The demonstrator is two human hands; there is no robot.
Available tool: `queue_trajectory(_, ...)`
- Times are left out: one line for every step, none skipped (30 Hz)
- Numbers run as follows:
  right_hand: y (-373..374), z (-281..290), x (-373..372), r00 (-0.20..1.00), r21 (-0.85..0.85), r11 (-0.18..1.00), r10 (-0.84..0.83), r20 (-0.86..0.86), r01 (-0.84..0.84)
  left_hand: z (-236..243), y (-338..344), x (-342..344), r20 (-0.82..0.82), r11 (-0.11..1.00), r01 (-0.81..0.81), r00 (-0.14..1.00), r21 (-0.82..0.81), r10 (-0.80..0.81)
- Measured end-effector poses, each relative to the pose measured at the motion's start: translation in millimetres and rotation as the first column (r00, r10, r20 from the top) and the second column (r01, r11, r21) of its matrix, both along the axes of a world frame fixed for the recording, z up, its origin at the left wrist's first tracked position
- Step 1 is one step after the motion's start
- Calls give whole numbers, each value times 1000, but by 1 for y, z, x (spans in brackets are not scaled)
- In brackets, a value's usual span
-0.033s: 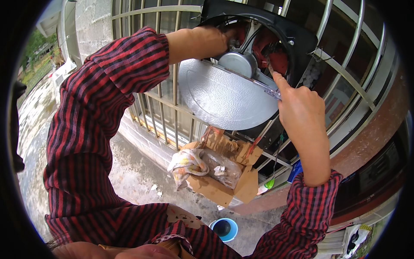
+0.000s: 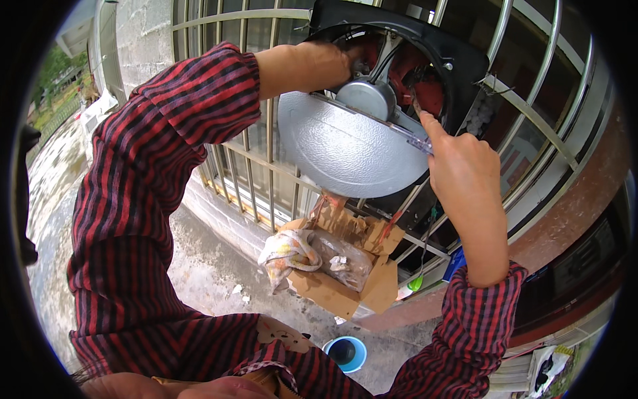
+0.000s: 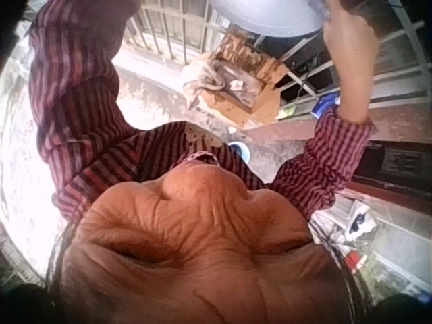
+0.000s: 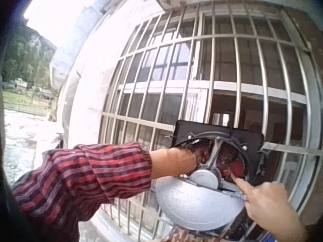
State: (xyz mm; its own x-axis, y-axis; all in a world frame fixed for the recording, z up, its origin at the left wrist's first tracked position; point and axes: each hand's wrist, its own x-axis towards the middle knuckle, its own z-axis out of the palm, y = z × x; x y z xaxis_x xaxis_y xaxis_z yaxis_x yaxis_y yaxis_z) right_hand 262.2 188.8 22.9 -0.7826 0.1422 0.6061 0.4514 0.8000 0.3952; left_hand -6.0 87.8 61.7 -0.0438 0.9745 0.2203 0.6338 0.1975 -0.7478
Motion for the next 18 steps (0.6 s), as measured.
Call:
queue_trajectory(0, 0, 0, 1000, -3, 1000, 7, -1, -7, 1, -1, 1, 10, 999, -24, 1000, -46, 25)
queue_trajectory(-1, 0, 1, 1000, -5, 1000, 15, -1, -15, 0, -3, 2, 24, 1000, 26, 999, -15, -26)
queue_trajectory(-1, 0, 1, 1000, -9, 1000, 17, 0, -17, 0, -5, 2, 37, 997, 75, 996, 18, -76)
queue_trajectory(-1, -1, 1, 1000, -11, 1000, 18, 0, -18, -1, -6, 1, 59, 994, 102, 993, 36, -104)
queue_trajectory(-1, -1, 1, 1000, -11, 1000, 18, -1, -18, -2, -6, 0, 55, 989, 136, 989, 64, -140)
queue_trajectory(-1, -1, 1, 1000, -5, 1000, 14, -2, -14, -3, -5, -2, 60, 986, 148, 986, 77, -153)
queue_trajectory(-1, -1, 0, 1000, 0, 1000, 11, -3, -11, -4, -4, -4, 55, 982, 163, 984, 96, -169)
queue_trajectory(-1, -1, 0, 1000, -1, 1000, 1, -4, -1, -4, -2, -6, 64, 977, 175, 981, 118, -183)
queue_trajectory(-1, -1, -1, 1000, 6, 1000, 4, -6, -4, -5, 0, -8, 62, 971, 192, 977, 146, -203)
queue_trajectory(-1, -2, -1, 1000, 7, 1000, -1, -2, 1, -7, 3, -9, 55, 959, 222, 970, 177, -235)
queue_trajectory(-1, -2, -1, 1000, 2, 1000, -14, 5, 14, -9, 4, -12, 27, 948, 236, 969, 213, -247)
queue_trajectory(-1, -2, -1, 1000, -1, 1000, -15, 6, 15, -10, 7, -14, -21, 925, 287, 956, 248, -291)
queue_trajectory(-1, -2, -1, 1000, -8, 1000, -23, 11, 23, -10, 9, -16, -57, 909, 322, 946, 265, -319)
queue_trajectory(-2, -2, -1, 999, -14, 999, -29, 16, 29, -11, 11, -18, -84, 908, 326, 945, 262, -315)
queue_trajectory(-2, -2, -1, 999, -9, 1000, -25, 22, 25, -12, 12, -19, -88, 891, 359, 933, 278, -349)
queue_trajectory(-2, -2, 0, 999, -4, 1000, -21, 26, 21, -11, 13, -21, -85, 889, 365, 931, 275, -355)
queue_trajectory(-2, -2, 0, 999, -3, 1000, -18, 26, 19, -11, 15, -21, -97, 890, 365, 931, 274, -352)
queue_trajectory(-2, -2, 0, 1000, -4, 1000, -8, 27, 8, -11, 16, -21, -69, 872, 376, 925, 314, -374)
